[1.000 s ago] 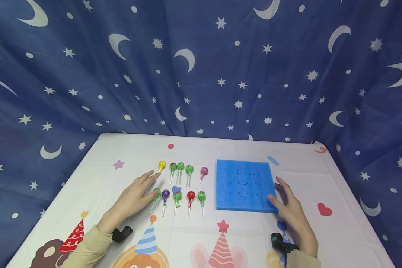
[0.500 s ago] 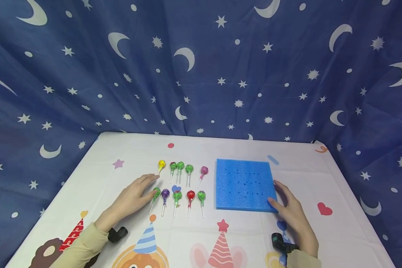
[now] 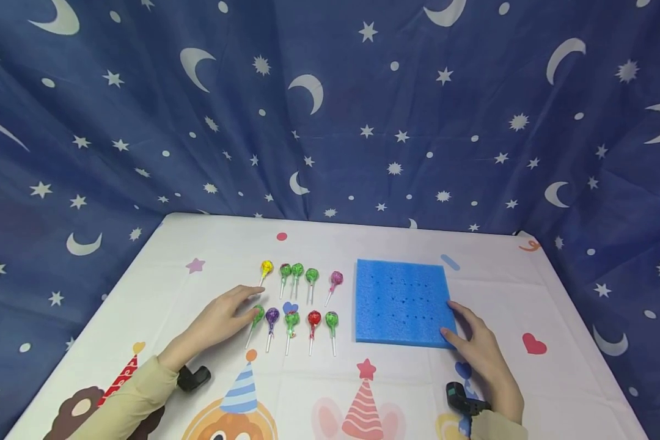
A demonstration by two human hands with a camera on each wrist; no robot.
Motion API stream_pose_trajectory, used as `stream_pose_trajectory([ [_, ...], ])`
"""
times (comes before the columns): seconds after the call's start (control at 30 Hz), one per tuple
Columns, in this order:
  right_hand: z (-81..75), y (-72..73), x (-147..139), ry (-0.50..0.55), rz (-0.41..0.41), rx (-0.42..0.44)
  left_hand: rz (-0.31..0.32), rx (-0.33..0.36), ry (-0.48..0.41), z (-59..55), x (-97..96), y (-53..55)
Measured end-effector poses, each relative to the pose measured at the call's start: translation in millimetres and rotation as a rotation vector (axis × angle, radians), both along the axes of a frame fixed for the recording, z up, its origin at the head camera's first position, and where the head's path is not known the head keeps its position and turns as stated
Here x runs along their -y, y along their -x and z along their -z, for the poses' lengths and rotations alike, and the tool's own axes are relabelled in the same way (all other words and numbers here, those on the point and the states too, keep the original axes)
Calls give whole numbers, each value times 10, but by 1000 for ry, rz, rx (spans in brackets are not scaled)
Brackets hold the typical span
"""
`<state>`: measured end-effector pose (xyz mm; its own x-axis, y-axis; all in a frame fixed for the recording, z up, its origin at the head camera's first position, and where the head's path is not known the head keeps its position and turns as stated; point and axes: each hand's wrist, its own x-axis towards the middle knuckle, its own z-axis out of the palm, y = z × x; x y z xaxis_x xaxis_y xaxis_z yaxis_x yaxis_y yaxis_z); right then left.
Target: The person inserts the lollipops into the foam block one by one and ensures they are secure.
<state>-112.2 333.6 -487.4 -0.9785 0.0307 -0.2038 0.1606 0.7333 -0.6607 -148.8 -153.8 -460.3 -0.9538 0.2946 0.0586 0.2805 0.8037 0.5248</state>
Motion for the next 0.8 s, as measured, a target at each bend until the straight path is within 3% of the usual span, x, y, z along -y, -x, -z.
stream_pose_trajectory([
  [0.8, -8, 1, 8, -7, -2, 2, 19, 60, 47, 41, -38, 61],
])
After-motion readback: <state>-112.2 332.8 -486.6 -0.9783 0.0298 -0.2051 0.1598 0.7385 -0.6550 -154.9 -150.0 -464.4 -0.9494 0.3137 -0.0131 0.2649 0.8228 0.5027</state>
